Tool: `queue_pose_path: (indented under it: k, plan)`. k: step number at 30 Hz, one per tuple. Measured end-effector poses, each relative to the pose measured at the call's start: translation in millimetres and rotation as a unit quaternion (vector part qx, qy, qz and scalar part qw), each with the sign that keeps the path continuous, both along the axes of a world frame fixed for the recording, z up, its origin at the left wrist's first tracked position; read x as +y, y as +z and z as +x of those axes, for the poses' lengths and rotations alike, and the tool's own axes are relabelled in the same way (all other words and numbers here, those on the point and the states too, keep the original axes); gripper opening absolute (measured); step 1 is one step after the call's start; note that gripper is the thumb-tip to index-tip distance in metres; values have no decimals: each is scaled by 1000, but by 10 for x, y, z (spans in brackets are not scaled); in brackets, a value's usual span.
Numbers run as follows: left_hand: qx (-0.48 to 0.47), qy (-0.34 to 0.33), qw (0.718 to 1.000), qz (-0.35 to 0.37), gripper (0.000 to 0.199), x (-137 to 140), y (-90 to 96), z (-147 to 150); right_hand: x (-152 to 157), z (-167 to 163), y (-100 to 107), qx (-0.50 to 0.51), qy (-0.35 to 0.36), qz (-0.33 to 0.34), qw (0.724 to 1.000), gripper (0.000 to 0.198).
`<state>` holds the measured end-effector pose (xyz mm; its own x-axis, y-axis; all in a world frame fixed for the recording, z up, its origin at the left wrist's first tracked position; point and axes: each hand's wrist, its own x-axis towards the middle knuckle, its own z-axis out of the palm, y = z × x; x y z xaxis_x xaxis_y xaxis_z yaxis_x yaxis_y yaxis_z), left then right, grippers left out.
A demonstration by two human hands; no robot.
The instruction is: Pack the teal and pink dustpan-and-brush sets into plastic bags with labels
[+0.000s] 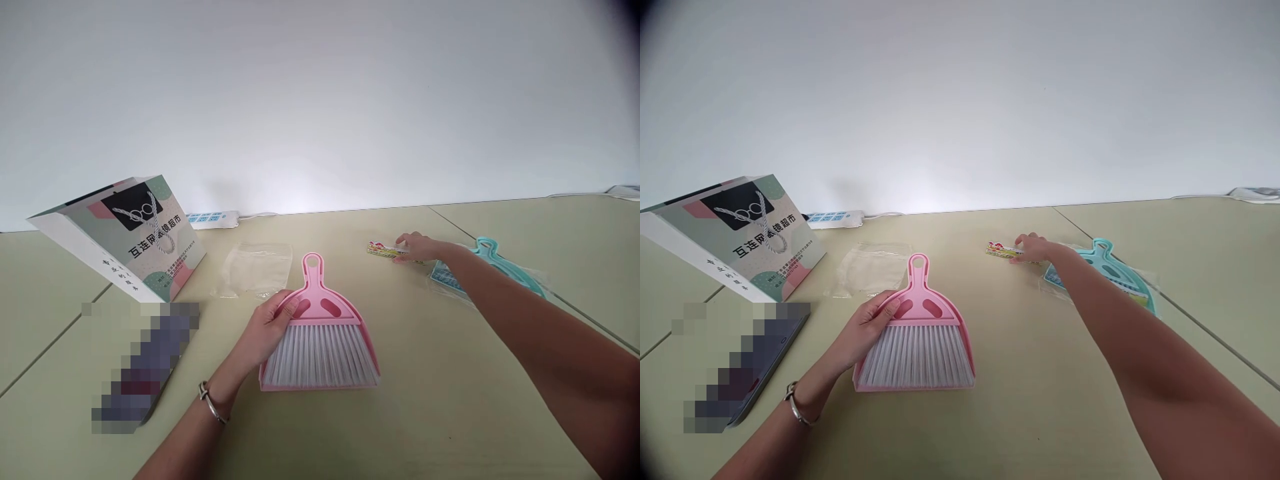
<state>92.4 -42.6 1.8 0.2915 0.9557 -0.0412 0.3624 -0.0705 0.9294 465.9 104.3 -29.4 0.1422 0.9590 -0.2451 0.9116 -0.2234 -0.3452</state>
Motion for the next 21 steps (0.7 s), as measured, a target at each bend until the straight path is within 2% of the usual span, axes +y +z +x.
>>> queue_pose_path:
  k: [5, 9, 12, 13, 15, 16, 18, 21]
  plan:
    - [-6, 15, 1000, -4, 34, 10, -13, -25, 43, -26, -4, -6, 38, -25, 999, 34]
    - [0, 27, 1000, -1, 34, 20, -15, -39, -8, -127, 124, -13, 48, 8, 999, 27]
    - [-5, 37, 999, -5, 35, 24, -24, -39, -226, -313, 372, 18, 49, 74, 996, 30]
    - [-7, 41, 999, -6, 35, 26, -28, -39, -344, -406, 488, 62, 58, 112, 990, 32]
    - [-8, 52, 999, -3, 36, 29, -41, -40, -629, -635, 743, 183, 119, 141, 966, 36]
    - [-7, 57, 998, 1, 36, 32, -49, -41, -782, -761, 867, 233, 156, 129, 951, 36]
    - [-10, 61, 998, 3, 35, 37, -70, -45, -1067, -1014, 1063, 292, 251, 60, 921, 36]
    - [-58, 52, 996, -38, 38, 42, -109, -43, -1344, -1325, 1143, 290, 351, -52, 889, 33]
